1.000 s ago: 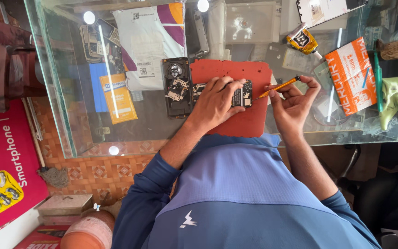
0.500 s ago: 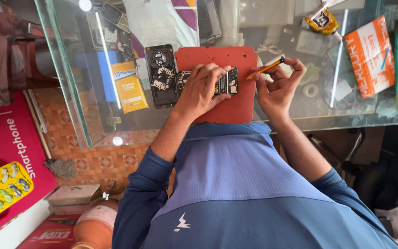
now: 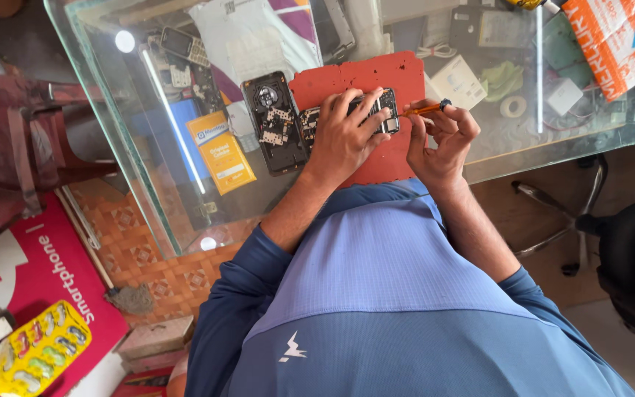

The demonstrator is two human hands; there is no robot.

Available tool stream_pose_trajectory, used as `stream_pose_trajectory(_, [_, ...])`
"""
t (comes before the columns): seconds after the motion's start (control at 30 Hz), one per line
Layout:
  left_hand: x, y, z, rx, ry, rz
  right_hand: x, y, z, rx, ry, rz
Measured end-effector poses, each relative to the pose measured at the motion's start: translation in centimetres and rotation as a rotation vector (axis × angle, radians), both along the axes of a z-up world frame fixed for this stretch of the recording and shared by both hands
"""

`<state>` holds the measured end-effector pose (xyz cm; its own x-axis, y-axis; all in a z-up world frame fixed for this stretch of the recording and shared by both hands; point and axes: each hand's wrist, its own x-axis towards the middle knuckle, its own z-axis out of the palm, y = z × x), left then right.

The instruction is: The person uses a screwdriver to remove screws from a disassembled smartphone placed on a red mat. They detach and reattach internal components, including the motherboard and battery, and handle the phone's back cover and camera module.

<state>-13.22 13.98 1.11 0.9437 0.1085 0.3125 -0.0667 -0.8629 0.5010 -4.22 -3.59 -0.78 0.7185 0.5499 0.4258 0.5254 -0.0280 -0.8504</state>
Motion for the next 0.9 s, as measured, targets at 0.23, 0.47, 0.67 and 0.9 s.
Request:
stream_pose_trajectory(0.23, [0.3, 0.1, -0.2, 0.042, 0.010, -0.023, -0.7, -1.3, 0.6, -0.058, 0.004, -0.020])
stream_pose_trajectory(0.47, [0.4, 0.2, 0.2, 0.031, 0.031, -0.032, -1.3, -1.7, 0.0, -0.051, 0.020, -0.025])
stream_pose_trajectory(0.67, [0.2, -0.3, 0.1, -0.001, 0.021, 0.001, -0.9, -1.8, -0.5, -0.037, 0.010, 0.013])
stream_pose_trajectory(0.9, [0.1, -0.4, 0.1, -0.024, 0.008, 0.021, -0.6, -1.7, -0.2, -0.091, -0.135, 0.060])
